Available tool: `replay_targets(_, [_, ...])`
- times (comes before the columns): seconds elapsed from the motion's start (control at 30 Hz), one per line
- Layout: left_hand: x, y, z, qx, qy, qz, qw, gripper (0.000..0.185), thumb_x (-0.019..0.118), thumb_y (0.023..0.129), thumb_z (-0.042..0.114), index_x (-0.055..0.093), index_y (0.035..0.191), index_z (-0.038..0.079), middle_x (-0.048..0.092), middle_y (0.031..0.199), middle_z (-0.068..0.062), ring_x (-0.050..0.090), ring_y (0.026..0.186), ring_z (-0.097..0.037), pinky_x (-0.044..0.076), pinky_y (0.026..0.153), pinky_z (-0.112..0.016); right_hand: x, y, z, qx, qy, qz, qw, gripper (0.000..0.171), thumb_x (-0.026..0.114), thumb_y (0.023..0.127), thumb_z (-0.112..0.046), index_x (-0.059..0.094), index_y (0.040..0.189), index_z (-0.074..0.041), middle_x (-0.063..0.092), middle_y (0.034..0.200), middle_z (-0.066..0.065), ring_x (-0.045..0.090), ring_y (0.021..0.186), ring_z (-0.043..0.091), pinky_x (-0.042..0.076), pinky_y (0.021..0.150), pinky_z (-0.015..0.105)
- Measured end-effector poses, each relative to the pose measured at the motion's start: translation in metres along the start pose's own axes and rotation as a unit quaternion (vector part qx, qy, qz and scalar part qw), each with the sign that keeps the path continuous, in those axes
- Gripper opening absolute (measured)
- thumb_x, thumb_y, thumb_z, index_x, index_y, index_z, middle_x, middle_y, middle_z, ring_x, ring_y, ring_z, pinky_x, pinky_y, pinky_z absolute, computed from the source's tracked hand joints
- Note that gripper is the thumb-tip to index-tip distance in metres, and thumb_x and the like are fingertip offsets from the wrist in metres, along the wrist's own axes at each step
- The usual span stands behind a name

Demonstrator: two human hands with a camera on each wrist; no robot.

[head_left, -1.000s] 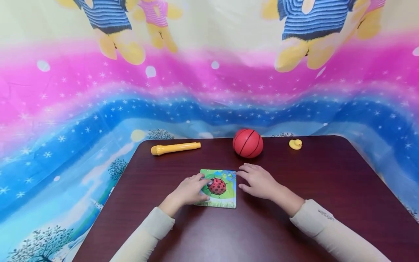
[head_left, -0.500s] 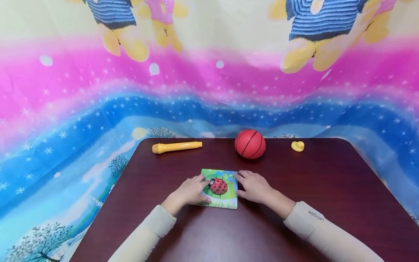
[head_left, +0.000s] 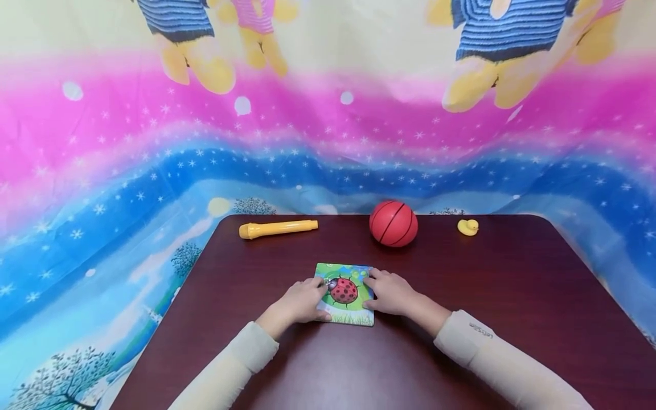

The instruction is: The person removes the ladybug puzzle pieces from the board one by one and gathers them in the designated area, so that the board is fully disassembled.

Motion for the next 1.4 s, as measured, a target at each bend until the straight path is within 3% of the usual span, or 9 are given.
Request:
replay_targets(0.23, [-0.002, 0.002, -0.002, -0.006, -0.001, 0.005, 1.0000, 0.073, 0.069, 0.079, 0.053, 0.054, 0.133, 0.006, 0.048, 0.129, -0.009, 0.053, 0.114, -0.023, 0.049, 0.088, -0.038, -0.001, 0.012, 0.004, 0.053, 0.011, 0.050, 0.997, 0.059, 0.068, 0.083, -0.043, 0.059, 0.125, -0.003, 0.052, 0.112, 0.013, 0.051, 0.095, 0.025, 0.048, 0.079, 0.041])
replay_targets(0.4, [0.003, 0.009, 0.000, -0.004, -0.017, 0.000, 0.9999, 0.071, 0.069, 0.078, 0.052, 0.055, 0.132, 0.007, 0.046, 0.130, -0.009, 0.051, 0.115, -0.022, 0.049, 0.087, -0.038, 0.002, 0.014, 0.014, 0.097, 0.027, 0.059, 0.993, 0.049, 0.064, 0.087, -0.033, 0.059, 0.124, -0.001, 0.053, 0.106, 0.012, 0.050, 0.092, 0.025, 0.047, 0.077, 0.042])
replay_targets(0.63, [0.008, 0.013, -0.002, -0.008, -0.020, -0.005, 0.9998, 0.072, 0.068, 0.079, 0.053, 0.054, 0.131, 0.006, 0.037, 0.146, -0.014, 0.039, 0.132, -0.029, 0.043, 0.098, -0.041, -0.001, 0.023, 0.019, 0.113, 0.037, 0.050, 0.992, 0.040, 0.061, 0.088, -0.023, 0.059, 0.121, 0.000, 0.054, 0.102, 0.011, 0.051, 0.089, 0.024, 0.048, 0.074, 0.040])
replay_targets(0.93, [0.004, 0.010, -0.003, -0.002, -0.017, 0.001, 0.9999, 0.071, 0.068, 0.078, 0.053, 0.055, 0.130, 0.007, 0.041, 0.144, -0.013, 0.039, 0.131, -0.028, 0.042, 0.099, -0.041, -0.010, 0.028, 0.016, 0.125, 0.044, 0.045, 0.990, 0.025, 0.062, 0.085, -0.012, 0.068, 0.106, -0.002, 0.053, 0.089, 0.007, 0.051, 0.076, 0.021, 0.046, 0.063, 0.036])
replay_targets(1.4, [0.006, 0.012, -0.008, -0.001, -0.038, 0.007, 0.9993, 0.077, 0.070, 0.073, 0.057, 0.051, 0.130, 0.009, 0.043, 0.141, -0.008, 0.042, 0.126, -0.025, 0.044, 0.096, -0.039, -0.010, 0.039, 0.024, 0.141, 0.079, 0.046, 0.986, 0.008, 0.059, 0.084, -0.009, 0.066, 0.085, -0.005, 0.052, 0.080, 0.004, 0.048, 0.069, 0.017, 0.043, 0.058, 0.031])
Point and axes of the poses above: each hand's wrist, its own y-axis towards the middle knuckle, its own x-axis out of the palm, z = x × y, the point moved 6 cm from there along y, towards the middle knuckle
